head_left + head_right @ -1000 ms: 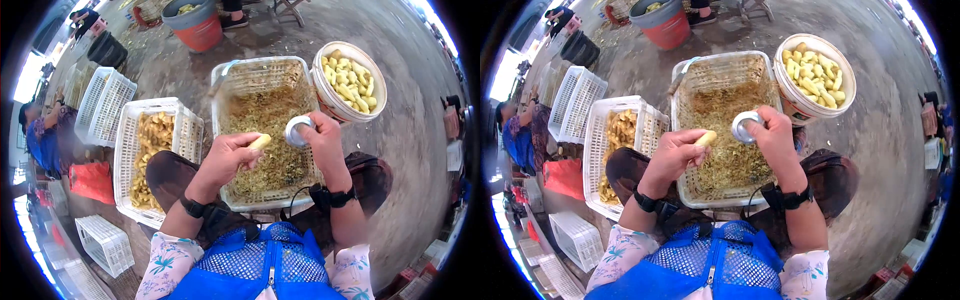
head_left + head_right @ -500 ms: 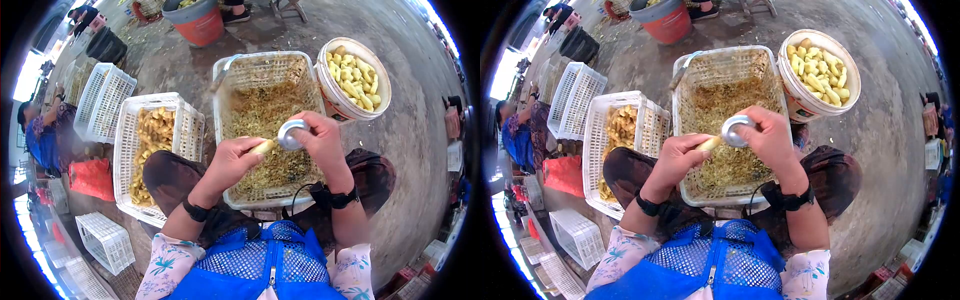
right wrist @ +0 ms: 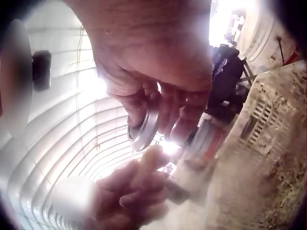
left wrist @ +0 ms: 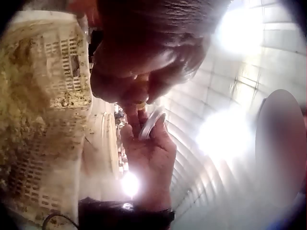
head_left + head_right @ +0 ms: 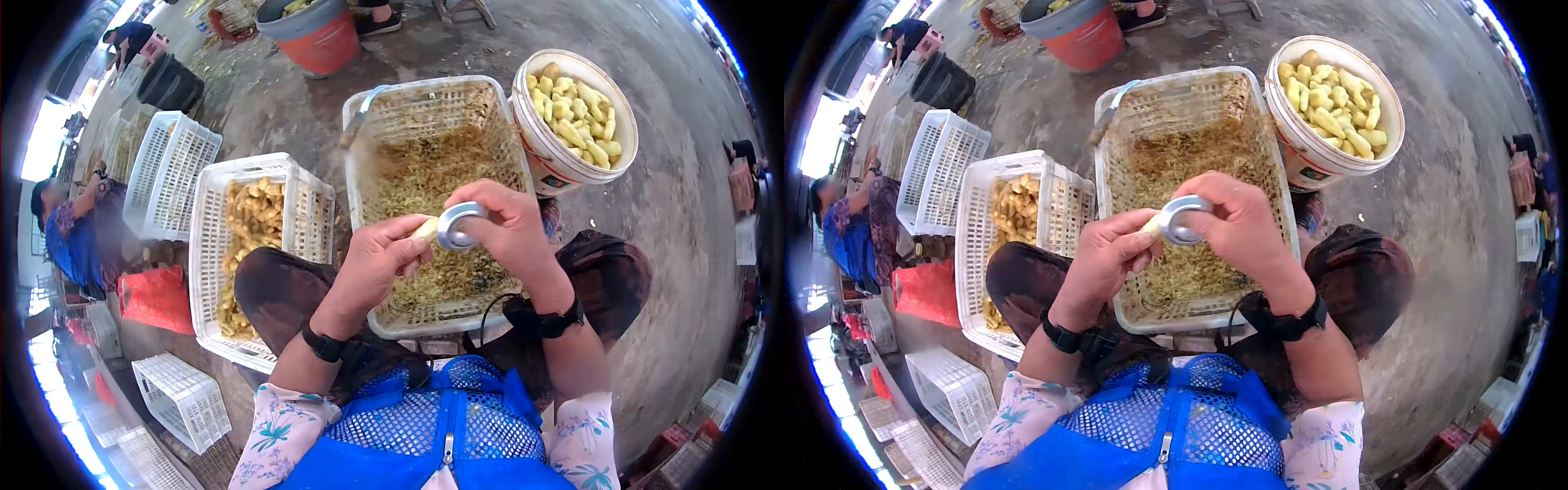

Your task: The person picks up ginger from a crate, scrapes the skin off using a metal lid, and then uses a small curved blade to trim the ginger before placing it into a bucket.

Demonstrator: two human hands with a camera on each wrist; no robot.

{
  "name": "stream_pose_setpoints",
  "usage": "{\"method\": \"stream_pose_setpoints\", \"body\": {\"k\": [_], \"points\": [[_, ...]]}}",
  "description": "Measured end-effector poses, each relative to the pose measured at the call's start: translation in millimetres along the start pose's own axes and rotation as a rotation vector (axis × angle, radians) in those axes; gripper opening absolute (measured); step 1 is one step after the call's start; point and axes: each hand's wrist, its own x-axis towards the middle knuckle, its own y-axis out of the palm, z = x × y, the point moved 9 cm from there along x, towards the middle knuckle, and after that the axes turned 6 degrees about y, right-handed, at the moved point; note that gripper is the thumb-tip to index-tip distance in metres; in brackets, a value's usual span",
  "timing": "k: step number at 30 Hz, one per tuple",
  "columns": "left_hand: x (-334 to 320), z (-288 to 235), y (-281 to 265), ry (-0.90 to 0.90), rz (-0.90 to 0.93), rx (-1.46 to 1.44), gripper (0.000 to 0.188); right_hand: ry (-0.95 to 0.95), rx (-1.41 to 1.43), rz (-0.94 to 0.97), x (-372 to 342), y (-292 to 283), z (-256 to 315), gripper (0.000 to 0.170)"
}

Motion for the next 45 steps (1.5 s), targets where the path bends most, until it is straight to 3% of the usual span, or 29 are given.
{"method": "stream_pose_setpoints", "body": {"k": [3,6,7,10,14,18,22,26,27,28,29,30,37,40,41,44,45], "points": [[-0.8,5.4,-0.6,-0.004,0.04,0.006,0.034,0.044,-0.081,0.02,4.2,3.6,-12.4,0.012],[-2.5,8.4,-5.0,-0.029,0.019,-0.002,0.034,-0.01,-0.336,-0.261,11.3,-39.2,-19.2,0.012],[-2.3,7.4,-5.6,-0.02,0.011,-0.005,0.034,0.128,-0.277,-0.232,9.8,-47.2,-27.6,0.012],[-0.4,3.3,-0.8,-0.005,-0.008,0.03,0.034,-0.02,-0.072,-0.046,2.9,-19.7,-3.2,0.012],[-3.3,8.5,3.1,-0.055,0.019,-0.055,0.035,0.014,-0.029,0.061,-1.5,11.4,-10.4,0.013],[-7.1,12.7,0.2,-0.13,-0.029,-0.185,0.034,0.069,-0.281,-0.197,13.0,-36.2,-23.1,0.01],[-5.2,18.6,-0.4,-0.128,-0.017,-0.372,0.039,-0.011,-0.068,-0.058,2.3,-16.5,-3.2,0.008],[-4.4,15.3,7.1,-0.13,0.034,-0.353,0.039,-0.034,-0.116,0.038,-2.7,10.7,0.4,0.009],[-4.7,16.7,6.1,-0.144,0.033,-0.363,0.04,-0.005,-0.164,-0.017,3.0,-0.3,-13.1,0.007],[-6.0,17.7,4.6,-0.155,0.026,-0.375,0.04,-0.118,-0.295,-0.212,5.0,-20.3,-9.9,0.007],[-8.2,14.7,6.2,-0.17,0.043,-0.383,0.041,-0.035,-0.243,-0.22,10.5,-34.9,-19.3,0.007],[-6.4,13.5,2.4,-0.144,0.023,-0.321,0.041,0.047,-0.19,-0.232,14.6,-43.9,-22.0,0.008],[-7.4,2.5,-3.8,0.023,-0.016,0.173,0.035,0.068,-0.058,0.09,-0.9,4.5,-4.6,0.01],[-9.6,-14.3,0.6,0.112,0.041,0.367,0.032,0.029,-0.174,0.085,7.1,-0.2,-22.0,0.01],[-11.2,-21.1,3.1,0.138,0.057,0.415,0.031,-0.013,-0.279,-0.028,10.9,-12.8,-26.7,0.014],[-16.6,-14.0,-2.4,0.001,0.0,0.233,0.031,0.019,-0.328,-0.111,13.4,-34.1,-26.3,0.015],[-16.8,-11.2,-3.1,0.0,0.0,0.202,0.031,0.096,-0.26,-0.043,11.1,-30.2,-22.8,0.015]]}}
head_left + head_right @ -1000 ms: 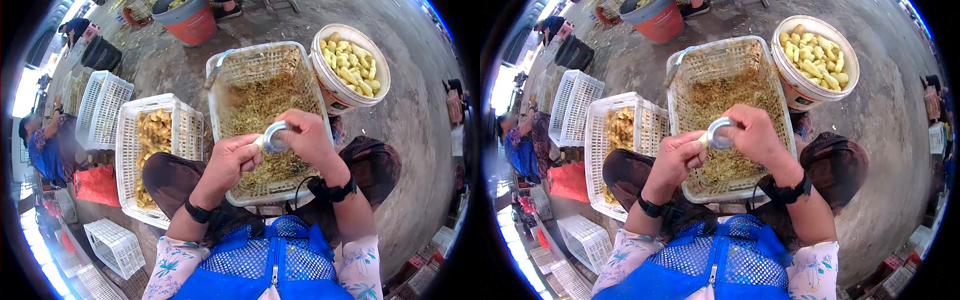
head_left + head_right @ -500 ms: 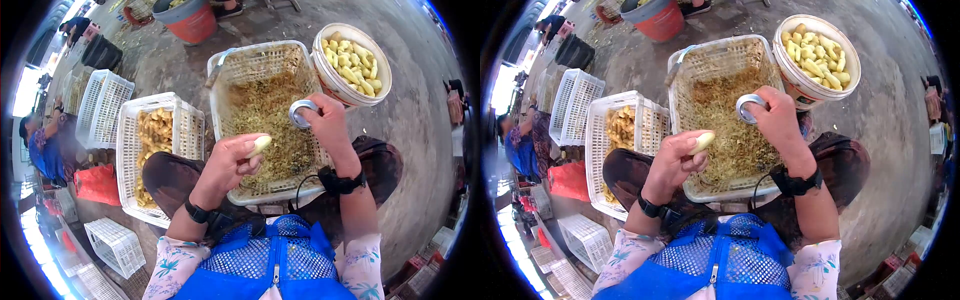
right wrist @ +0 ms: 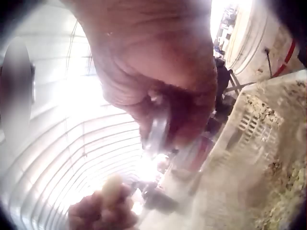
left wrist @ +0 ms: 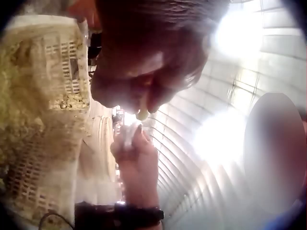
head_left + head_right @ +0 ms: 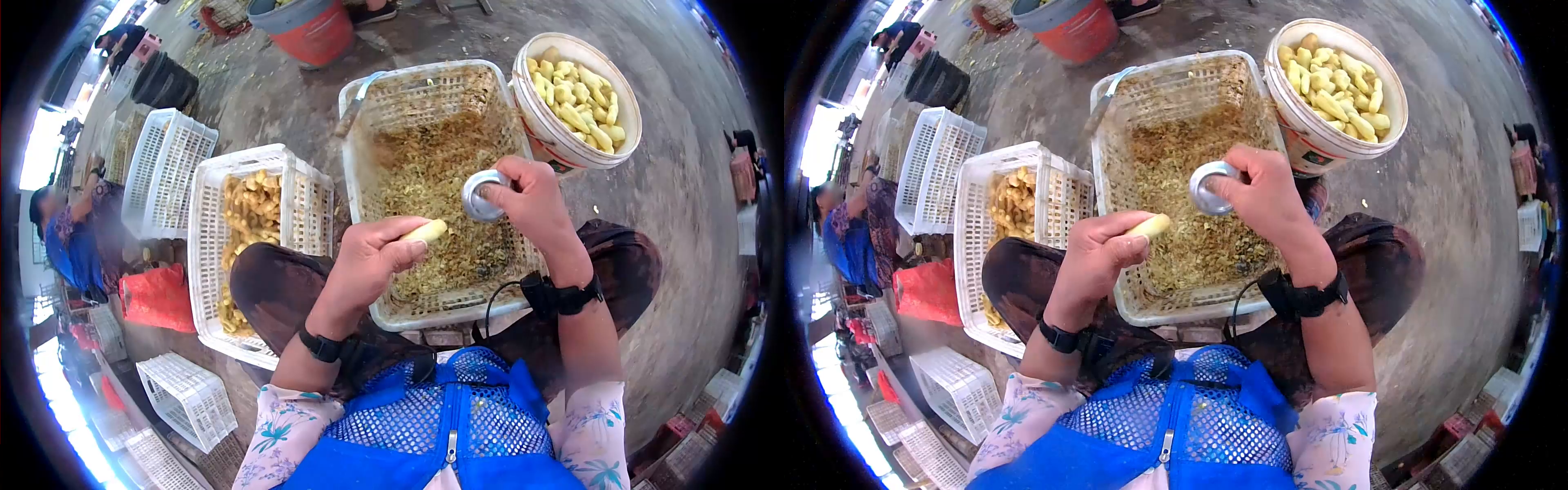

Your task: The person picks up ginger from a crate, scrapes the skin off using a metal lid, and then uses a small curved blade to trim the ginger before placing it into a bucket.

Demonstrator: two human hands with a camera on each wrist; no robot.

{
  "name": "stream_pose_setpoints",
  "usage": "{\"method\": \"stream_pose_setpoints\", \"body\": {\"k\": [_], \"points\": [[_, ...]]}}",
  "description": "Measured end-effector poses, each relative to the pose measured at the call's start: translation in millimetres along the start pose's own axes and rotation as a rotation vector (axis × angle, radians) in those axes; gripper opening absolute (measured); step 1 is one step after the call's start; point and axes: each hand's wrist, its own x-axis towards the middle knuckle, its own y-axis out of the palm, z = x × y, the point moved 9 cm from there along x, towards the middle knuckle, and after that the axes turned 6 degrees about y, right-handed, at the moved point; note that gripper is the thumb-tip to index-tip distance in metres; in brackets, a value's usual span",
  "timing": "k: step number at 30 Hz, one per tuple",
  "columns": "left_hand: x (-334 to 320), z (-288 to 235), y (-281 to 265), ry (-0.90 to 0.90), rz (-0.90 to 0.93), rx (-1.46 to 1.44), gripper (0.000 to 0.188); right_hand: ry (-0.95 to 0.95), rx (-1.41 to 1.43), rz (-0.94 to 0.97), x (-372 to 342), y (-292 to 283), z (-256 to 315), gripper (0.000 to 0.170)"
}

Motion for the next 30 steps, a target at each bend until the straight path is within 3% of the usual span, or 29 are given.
{"method": "stream_pose_setpoints", "body": {"k": [3,4,7,8,11,15,19,20,26,30], "points": [[1.6,3.9,-0.9,-0.001,0.015,-0.067,0.031,0.033,0.304,0.192,-10.1,24.1,14.7,0.016],[0.5,1.0,1.6,0.001,0.028,-0.085,0.031,-0.025,0.193,0.226,-9.3,30.0,16.1,0.017],[-1.6,8.3,6.4,-0.054,0.072,-0.225,0.034,0.005,0.051,0.113,0.4,24.8,-1.4,0.018],[-2.9,11.5,5.1,-0.077,0.074,-0.284,0.036,-0.02,-0.128,-0.007,7.9,14.5,-12.1,0.018],[3.1,8.4,1.8,-0.057,0.047,-0.45,0.04,-0.021,-0.114,-0.011,8.7,9.7,-16.0,0.02],[7.6,5.1,6.7,-0.055,0.034,-0.538,0.046,-0.024,0.332,0.094,-10.5,24.0,14.4,0.01],[15.1,15.2,9.5,-0.064,0.06,-0.531,0.05,-0.055,0.452,0.145,-14.6,40.1,24.2,0.017],[15.8,15.2,11.1,-0.058,0.067,-0.531,0.05,-0.073,0.293,0.139,-14.1,39.5,26.4,0.018],[17.1,15.6,12.9,-0.024,0.102,-0.287,0.05,-0.037,0.16,0.106,-16.1,32.2,25.9,0.011],[13.6,19.3,15.6,-0.126,0.11,-0.5,0.049,-0.054,0.103,-0.037,-12.6,12.5,17.7,0.01]]}}
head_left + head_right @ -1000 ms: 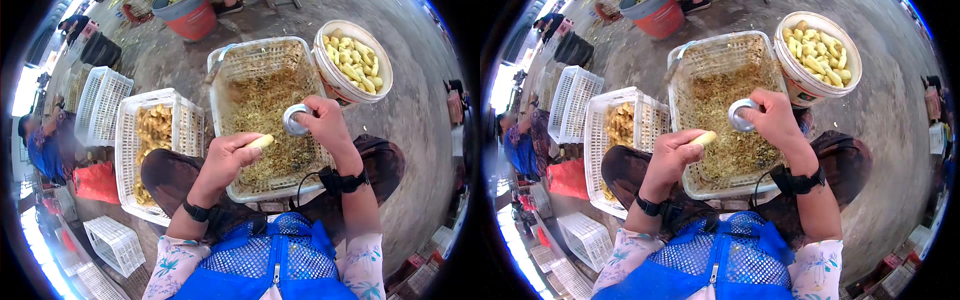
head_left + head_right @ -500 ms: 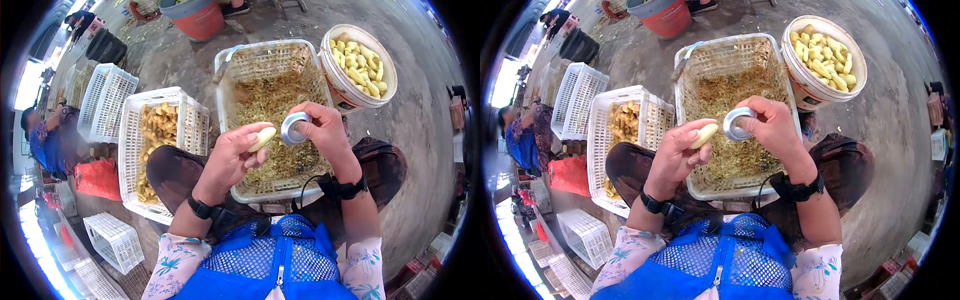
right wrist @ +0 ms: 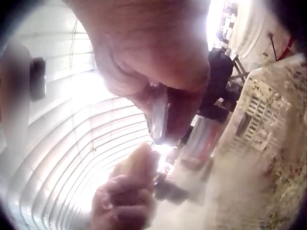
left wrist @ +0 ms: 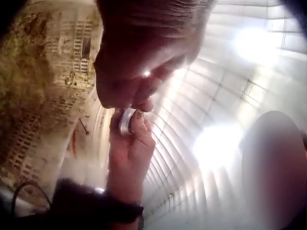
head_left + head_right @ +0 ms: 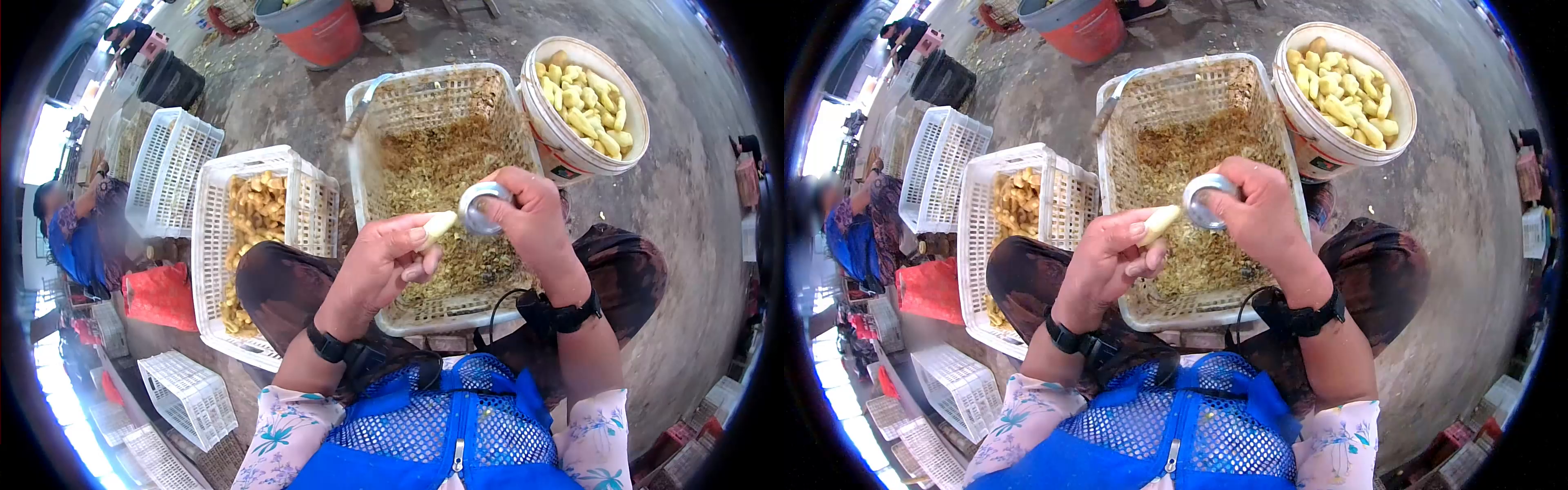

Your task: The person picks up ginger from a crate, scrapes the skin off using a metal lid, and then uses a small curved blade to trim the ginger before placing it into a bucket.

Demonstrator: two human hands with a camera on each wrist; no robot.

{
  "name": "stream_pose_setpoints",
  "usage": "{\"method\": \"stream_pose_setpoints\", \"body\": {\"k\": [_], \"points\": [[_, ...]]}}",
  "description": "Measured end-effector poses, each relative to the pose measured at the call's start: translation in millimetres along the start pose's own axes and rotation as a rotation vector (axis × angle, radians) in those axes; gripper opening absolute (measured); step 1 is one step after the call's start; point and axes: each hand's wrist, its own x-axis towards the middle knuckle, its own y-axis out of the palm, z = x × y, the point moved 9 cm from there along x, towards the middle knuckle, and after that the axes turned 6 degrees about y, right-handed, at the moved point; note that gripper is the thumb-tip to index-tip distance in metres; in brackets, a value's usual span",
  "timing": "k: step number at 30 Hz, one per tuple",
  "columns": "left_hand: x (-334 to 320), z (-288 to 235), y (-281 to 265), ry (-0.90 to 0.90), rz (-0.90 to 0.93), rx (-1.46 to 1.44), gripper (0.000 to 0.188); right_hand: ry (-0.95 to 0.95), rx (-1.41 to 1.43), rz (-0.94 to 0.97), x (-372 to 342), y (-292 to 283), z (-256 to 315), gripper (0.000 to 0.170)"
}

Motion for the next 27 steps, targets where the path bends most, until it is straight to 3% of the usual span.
{"method": "stream_pose_setpoints", "body": {"k": [4,7,12,24,27], "points": [[4.8,-2.5,1.1,0.04,0.012,-0.123,0.046,-0.03,0.186,0.06,-4.0,9.0,12.6,0.016],[5.0,-4.1,1.9,0.079,-0.006,-0.05,0.045,-0.14,0.09,0.121,-7.9,23.3,18.4,0.018],[5.1,-2.3,0.5,0.051,-0.008,0.041,0.049,0.023,0.147,0.084,-2.4,17.4,-2.2,0.011],[9.7,-1.6,0.9,0.059,-0.018,-0.265,0.041,0.113,0.218,0.027,-4.4,6.8,0.1,0.012],[10.2,1.3,-8.7,0.102,-0.112,0.013,0.04,0.079,0.124,0.004,-3.9,8.1,4.4,0.012]]}}
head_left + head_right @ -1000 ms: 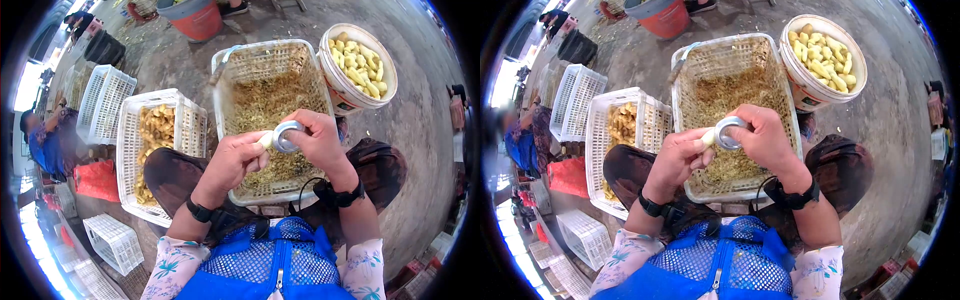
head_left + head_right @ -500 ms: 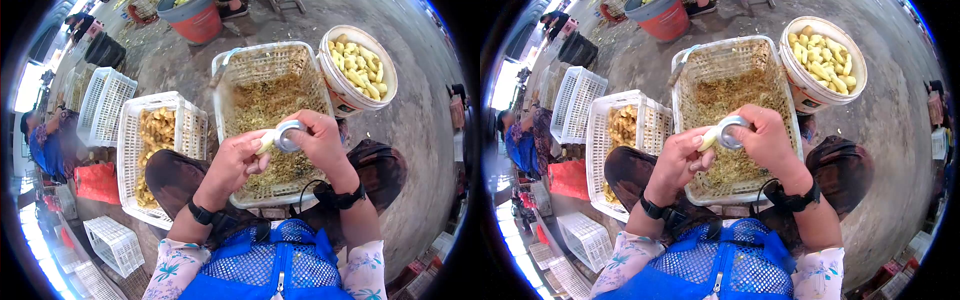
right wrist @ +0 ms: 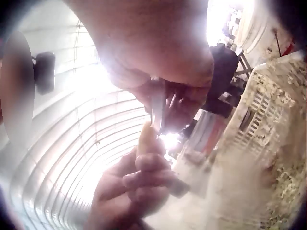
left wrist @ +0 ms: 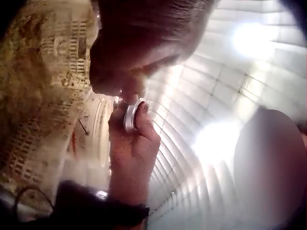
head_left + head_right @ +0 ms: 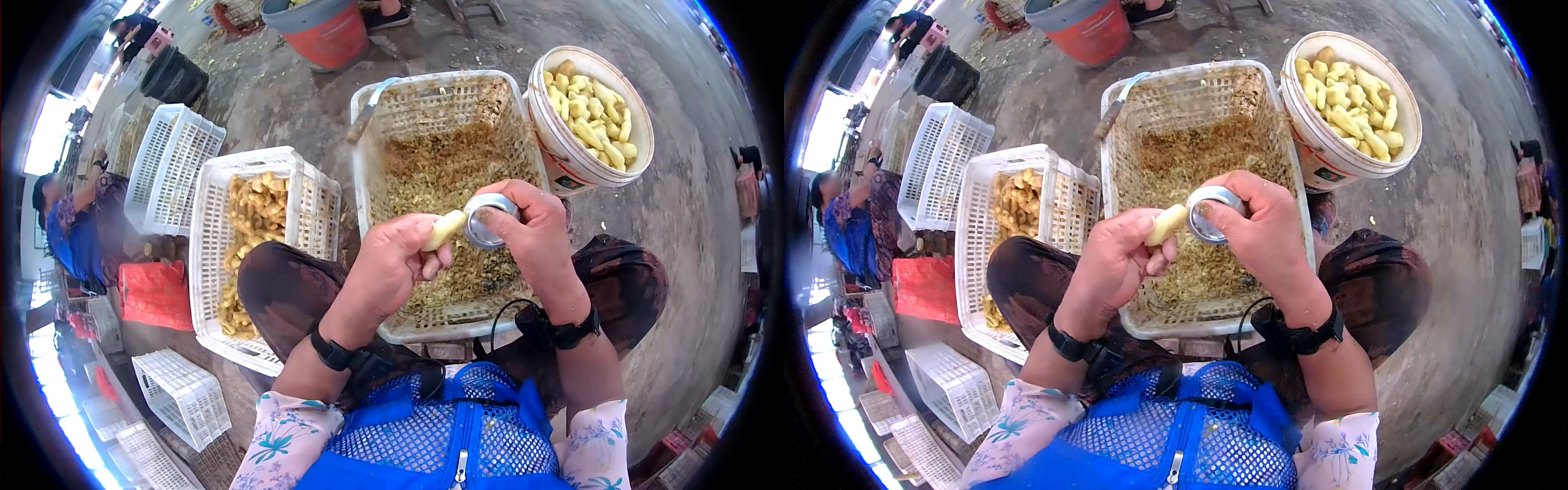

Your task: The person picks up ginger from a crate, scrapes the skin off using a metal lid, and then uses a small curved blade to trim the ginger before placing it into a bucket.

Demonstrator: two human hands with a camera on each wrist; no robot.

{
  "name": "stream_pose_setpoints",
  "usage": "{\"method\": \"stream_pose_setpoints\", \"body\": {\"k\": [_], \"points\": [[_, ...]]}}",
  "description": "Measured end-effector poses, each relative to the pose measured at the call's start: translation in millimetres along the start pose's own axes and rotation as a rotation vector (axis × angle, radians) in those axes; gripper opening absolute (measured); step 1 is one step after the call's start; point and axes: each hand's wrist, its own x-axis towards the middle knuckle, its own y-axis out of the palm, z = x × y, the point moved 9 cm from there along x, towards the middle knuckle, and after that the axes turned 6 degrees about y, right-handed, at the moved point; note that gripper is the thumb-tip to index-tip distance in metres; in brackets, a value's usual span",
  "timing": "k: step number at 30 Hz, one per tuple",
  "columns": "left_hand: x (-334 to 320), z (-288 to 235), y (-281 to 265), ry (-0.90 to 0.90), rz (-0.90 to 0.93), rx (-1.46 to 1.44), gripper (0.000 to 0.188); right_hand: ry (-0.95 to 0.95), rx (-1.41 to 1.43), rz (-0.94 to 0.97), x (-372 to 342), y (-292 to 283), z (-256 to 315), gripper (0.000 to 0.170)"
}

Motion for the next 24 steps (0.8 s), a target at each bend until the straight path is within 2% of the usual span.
{"method": "stream_pose_setpoints", "body": {"k": [3,4,7,9,10,12,14,15,18,22,24], "points": [[0.0,3.2,-2.3,-0.025,-0.01,0.059,0.04,-0.017,-0.074,-0.006,-0.2,0.4,1.5,0.012],[0.4,3.1,-2.1,-0.023,-0.006,0.0,0.04,-0.019,-0.092,-0.001,-0.3,1.3,2.2,0.012],[1.3,0.6,-5.0,-0.001,-0.017,-0.123,0.039,-0.026,0.081,-0.033,0.3,-4.7,2.3,0.013],[2.3,1.1,-7.1,0.02,-0.047,-0.136,0.038,-0.18,0.045,0.017,0.4,5.9,7.1,0.013],[2.2,-0.8,-6.6,0.041,-0.063,-0.048,0.037,-0.257,0.026,0.038,-1.2,9.9,11.5,0.013],[0.6,-5.4,-4.1,0.081,-0.094,0.125,0.036,-0.286,-0.077,0.071,-4.5,17.4,16.1,0.013],[1.4,-8.4,-1.9,0.141,-0.044,0.256,0.034,-0.306,-0.132,0.056,-6.0,19.8,19.5,0.013],[0.8,-10.6,-0.3,0.17,-0.02,0.322,0.033,-0.215,-0.109,0.043,-3.6,17.4,12.7,0.012],[-0.6,-15.2,0.8,0.092,-0.004,0.395,0.032,-0.115,-0.082,0.009,-3.4,11.7,10.1,0.011],[-2.9,-14.3,-1.4,0.106,-0.012,0.293,0.033,0.009,-0.08,-0.034,3.5,-4.0,-9.3,0.009],[-1.7,-12.6,-2.5,0.081,-0.018,0.191,0.033,0.051,0.034,-0.028,4.4,-5.7,-14.4,0.008]]}}
